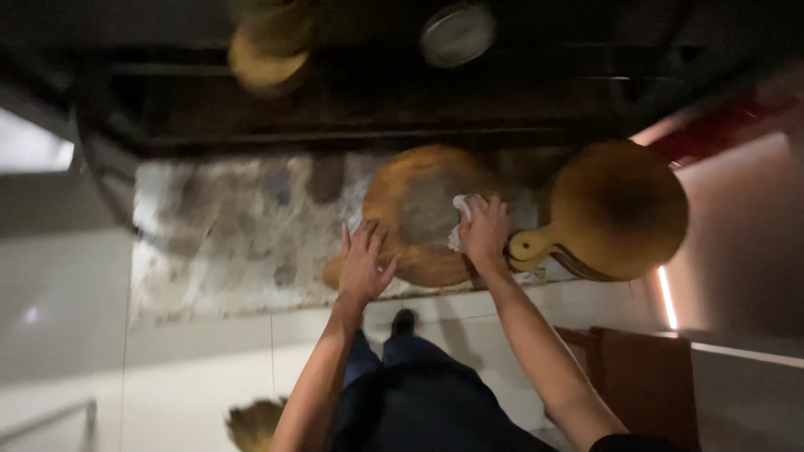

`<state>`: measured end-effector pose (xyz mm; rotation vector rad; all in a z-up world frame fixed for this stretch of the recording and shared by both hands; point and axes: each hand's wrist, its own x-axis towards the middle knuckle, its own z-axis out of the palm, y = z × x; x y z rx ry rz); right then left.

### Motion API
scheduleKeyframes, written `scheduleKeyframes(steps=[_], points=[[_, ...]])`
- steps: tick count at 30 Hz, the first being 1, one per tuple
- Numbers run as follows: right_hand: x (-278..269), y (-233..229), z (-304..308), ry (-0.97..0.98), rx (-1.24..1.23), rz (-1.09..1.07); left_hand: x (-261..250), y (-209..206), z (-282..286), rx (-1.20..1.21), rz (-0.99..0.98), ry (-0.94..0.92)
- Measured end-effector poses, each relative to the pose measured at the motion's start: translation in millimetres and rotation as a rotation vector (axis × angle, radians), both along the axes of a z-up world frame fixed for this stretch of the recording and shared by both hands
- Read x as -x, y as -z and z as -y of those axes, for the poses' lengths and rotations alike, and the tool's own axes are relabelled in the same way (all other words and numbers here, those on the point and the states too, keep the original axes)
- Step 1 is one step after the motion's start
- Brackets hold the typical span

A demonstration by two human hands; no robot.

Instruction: Clean and stack wooden pizza peels or cutting boards in a kitchen.

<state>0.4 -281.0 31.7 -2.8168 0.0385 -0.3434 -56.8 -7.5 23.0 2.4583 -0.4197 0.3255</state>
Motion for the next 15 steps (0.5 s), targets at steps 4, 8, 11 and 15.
scheduleKeyframes(steps=[4,8,11,15], points=[[12,-7,-1,0.102,0.012,0.040,-35,-12,16,-0.052,0.010,0.146],[18,-9,-9,0.178,-0.011,0.156,-65,-19,23,-0.164,-0.017,0.252],[11,-4,-11,0.219,-0.083,0.233,-75,-12,20,-0.176,0.048,0.301],[-15,3,-26,0.263,-0.190,0.287,-77,-11,12,-0.138,0.030,0.338]])
